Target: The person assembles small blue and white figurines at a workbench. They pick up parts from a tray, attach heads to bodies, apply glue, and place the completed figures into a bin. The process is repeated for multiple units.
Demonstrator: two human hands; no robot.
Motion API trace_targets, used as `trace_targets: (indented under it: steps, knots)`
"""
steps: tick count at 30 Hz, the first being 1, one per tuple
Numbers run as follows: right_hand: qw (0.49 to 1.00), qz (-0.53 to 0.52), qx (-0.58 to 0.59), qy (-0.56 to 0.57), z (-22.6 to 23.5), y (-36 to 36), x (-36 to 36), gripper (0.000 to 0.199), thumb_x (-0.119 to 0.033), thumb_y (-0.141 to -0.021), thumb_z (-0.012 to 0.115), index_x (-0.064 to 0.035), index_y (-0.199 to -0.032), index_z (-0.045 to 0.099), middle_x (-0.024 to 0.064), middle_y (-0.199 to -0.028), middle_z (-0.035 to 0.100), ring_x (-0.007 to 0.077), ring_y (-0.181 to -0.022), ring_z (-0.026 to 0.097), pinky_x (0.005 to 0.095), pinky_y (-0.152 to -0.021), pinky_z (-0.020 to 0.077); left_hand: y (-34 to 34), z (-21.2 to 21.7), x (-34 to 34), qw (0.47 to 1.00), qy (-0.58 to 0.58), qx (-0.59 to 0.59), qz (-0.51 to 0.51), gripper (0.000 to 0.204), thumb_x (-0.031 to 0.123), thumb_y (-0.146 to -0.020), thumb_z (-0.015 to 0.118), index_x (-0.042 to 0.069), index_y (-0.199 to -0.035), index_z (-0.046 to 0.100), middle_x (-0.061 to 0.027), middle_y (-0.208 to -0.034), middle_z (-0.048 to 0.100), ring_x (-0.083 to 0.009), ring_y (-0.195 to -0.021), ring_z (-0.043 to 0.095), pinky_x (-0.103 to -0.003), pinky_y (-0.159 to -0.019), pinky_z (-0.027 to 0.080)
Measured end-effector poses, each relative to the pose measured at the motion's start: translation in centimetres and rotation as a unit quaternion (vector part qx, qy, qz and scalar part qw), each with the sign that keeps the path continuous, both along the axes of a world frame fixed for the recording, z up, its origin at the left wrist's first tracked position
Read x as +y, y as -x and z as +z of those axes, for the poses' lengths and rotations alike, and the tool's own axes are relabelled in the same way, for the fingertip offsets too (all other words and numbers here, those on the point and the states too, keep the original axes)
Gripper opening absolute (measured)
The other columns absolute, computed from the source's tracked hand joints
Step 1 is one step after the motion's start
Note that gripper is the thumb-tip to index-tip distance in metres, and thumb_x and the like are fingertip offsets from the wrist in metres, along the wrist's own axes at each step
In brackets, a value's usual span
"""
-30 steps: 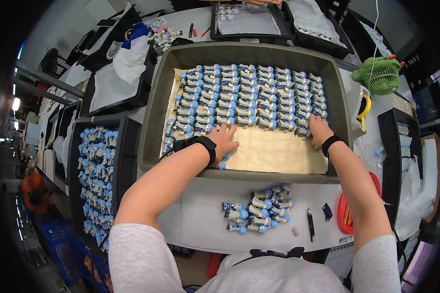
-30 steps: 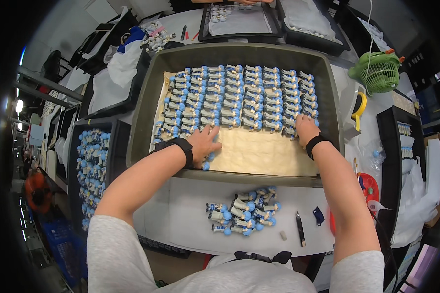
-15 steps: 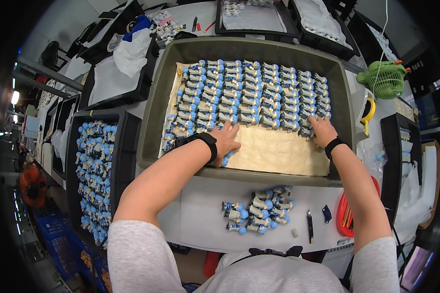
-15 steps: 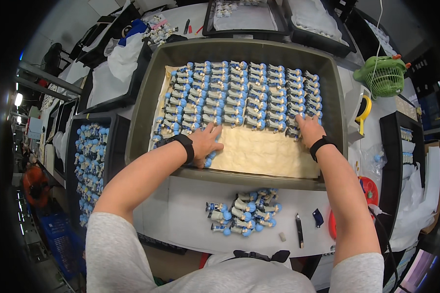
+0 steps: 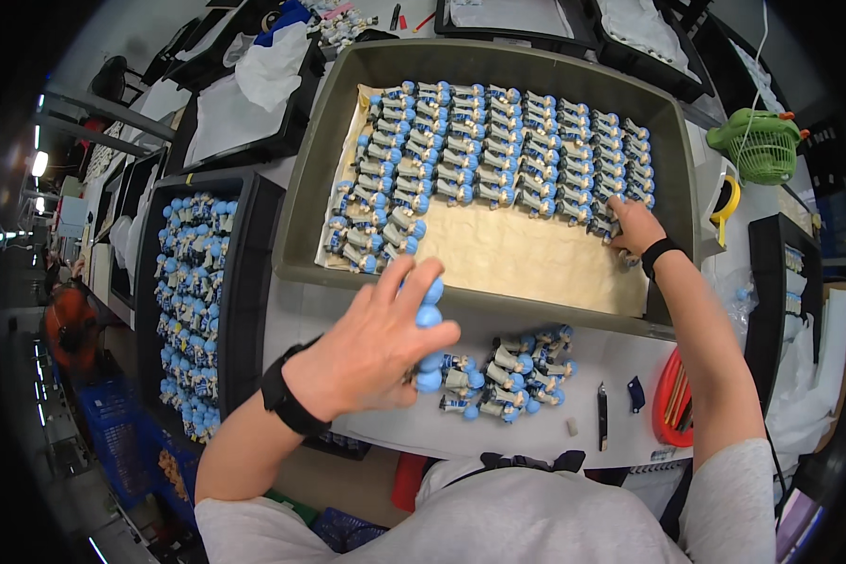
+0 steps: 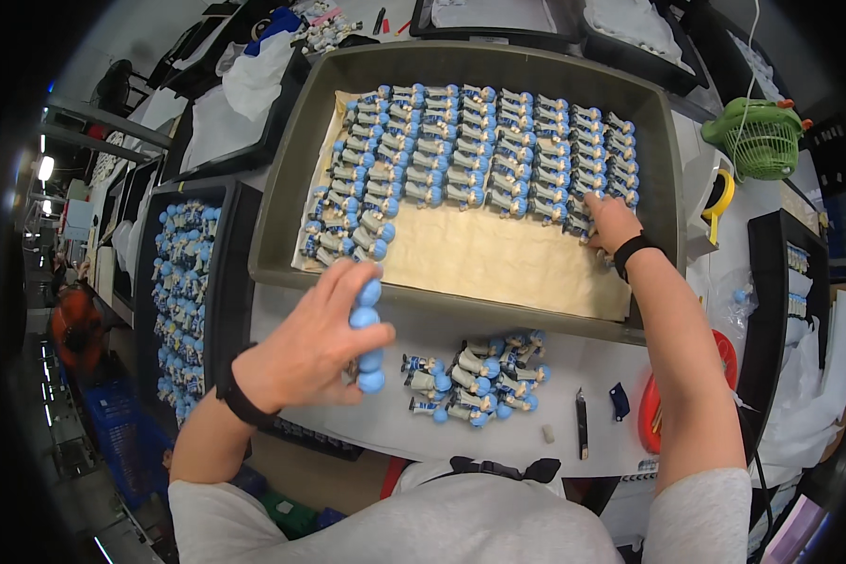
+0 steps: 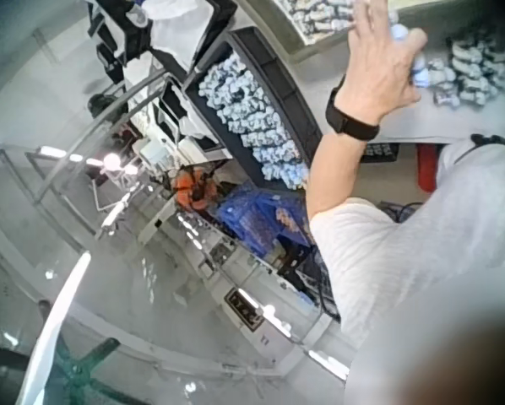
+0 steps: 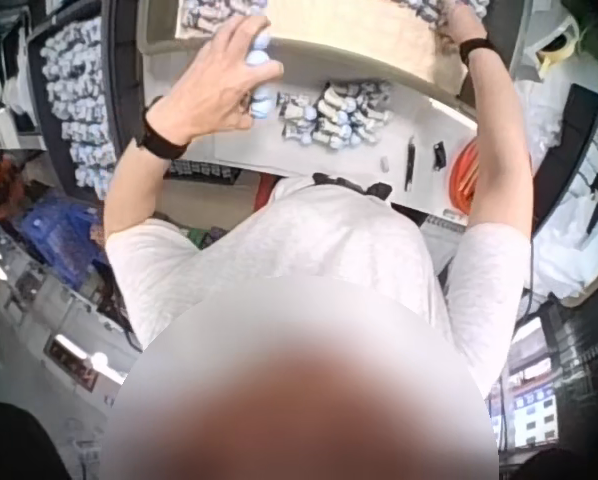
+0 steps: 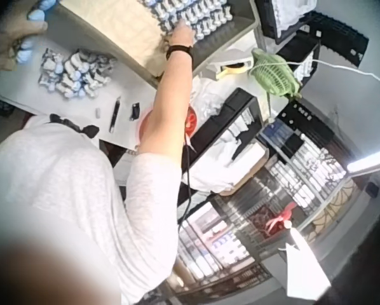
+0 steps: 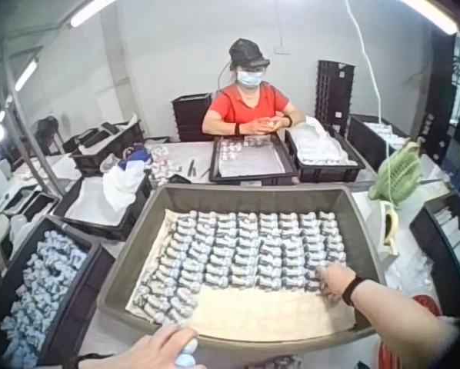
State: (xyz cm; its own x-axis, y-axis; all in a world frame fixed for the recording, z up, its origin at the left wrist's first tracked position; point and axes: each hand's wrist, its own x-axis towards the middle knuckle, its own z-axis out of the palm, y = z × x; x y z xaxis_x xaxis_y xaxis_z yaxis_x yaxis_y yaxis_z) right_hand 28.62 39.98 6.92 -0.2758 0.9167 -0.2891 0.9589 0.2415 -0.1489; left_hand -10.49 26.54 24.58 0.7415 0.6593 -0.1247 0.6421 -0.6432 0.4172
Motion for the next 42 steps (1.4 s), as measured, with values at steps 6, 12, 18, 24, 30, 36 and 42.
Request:
trace_targets:
  steps: [6,12,18,24,30,36,42]
  knots:
    - [0.999,-0.004,0.053,-0.007,1.2,0.7,0.1,0.067,-0.003,-0.051,0.083,-0.0099,-0.109,0.051,0.02,-0.095,0.06,0.0386,-0.094,0.057,0.0428,-0.081,0.049,4.2,-8.2,-8.7,0.981,0.105,0.145,0.077,0.057,0.016,-0.047,0.08,0.014,-0.097,0.054,-0.0219,-0.128,0.033,-0.044,-0.119,0.034,-0.049,-0.078,0.047]
    - [0.996,-0.007,0.084,-0.041,2.6,0.5,-0.5,0.063,-0.001,-0.052,0.079,-0.0064,-0.108,0.051,0.0211,-0.093,0.059,0.0382,-0.089,0.058,0.0423,-0.08,0.0487,2.5,-15.0,-10.3,0.982,0.09,0.145,0.081,0.06,0.018,-0.049,0.081,0.015,-0.102,0.053,-0.0221,-0.131,0.032,-0.0435,-0.121,0.033,-0.052,-0.083,0.045]
    - [0.978,-0.03,0.201,-0.053,10.9,5.7,-3.8,0.051,-0.001,-0.058,0.071,-0.0042,-0.105,0.052,0.0183,-0.085,0.057,0.0284,-0.069,0.057,0.0359,-0.067,0.0482,2.9,-13.5,-10.2,0.987,0.088,0.076,0.108,0.061,0.018,-0.058,0.08,0.015,-0.113,0.053,-0.0225,-0.136,0.029,-0.0411,-0.127,0.029,-0.048,-0.088,0.045]
    - [0.921,0.175,0.346,0.038,17.3,15.4,-13.4,0.051,0.004,-0.06,0.071,-0.008,-0.106,0.052,0.0146,-0.092,0.055,0.0311,-0.073,0.06,0.0369,-0.063,0.0511,6.8,-7.8,-7.5,0.973,-0.023,-0.089,0.211,0.04,0.012,-0.071,0.073,0.006,-0.107,0.057,-0.018,-0.121,0.051,-0.036,-0.111,0.05,-0.043,-0.085,0.047]
    - [0.91,0.29,0.284,0.083,9.2,22.2,-20.5,0.037,0.005,-0.071,0.059,-0.0024,-0.106,0.048,0.023,-0.092,0.051,0.0363,-0.078,0.061,0.0401,-0.064,0.0539,8.0,-3.2,0.9,0.962,-0.131,-0.118,0.208,0.029,0.008,-0.075,0.069,0.005,-0.102,0.059,-0.011,-0.106,0.059,-0.03,-0.098,0.058,-0.038,-0.083,0.048]
    - [0.943,0.276,0.185,0.027,4.6,24.3,-21.5,0.042,0.004,-0.067,0.062,-0.0009,-0.106,0.048,0.02,-0.089,0.052,0.0306,-0.079,0.062,0.0335,-0.061,0.0553,6.2,-6.7,9.0,0.997,-0.008,0.061,0.036,0.056,0.005,-0.064,0.076,0.009,-0.116,0.055,-0.0128,-0.114,0.054,-0.0318,-0.108,0.052,-0.038,-0.091,0.045]
    - [0.955,0.252,0.159,-0.008,3.6,24.0,-22.2,0.057,0.003,-0.063,0.066,-0.0008,-0.116,0.045,0.0198,-0.096,0.05,0.0319,-0.092,0.056,0.0325,-0.062,0.0561,3.9,-12.2,12.6,0.949,-0.038,0.303,-0.081,0.101,0.034,-0.043,0.09,0.023,-0.131,0.042,-0.0192,-0.144,0.024,-0.0386,-0.13,0.029,-0.045,-0.092,0.045]
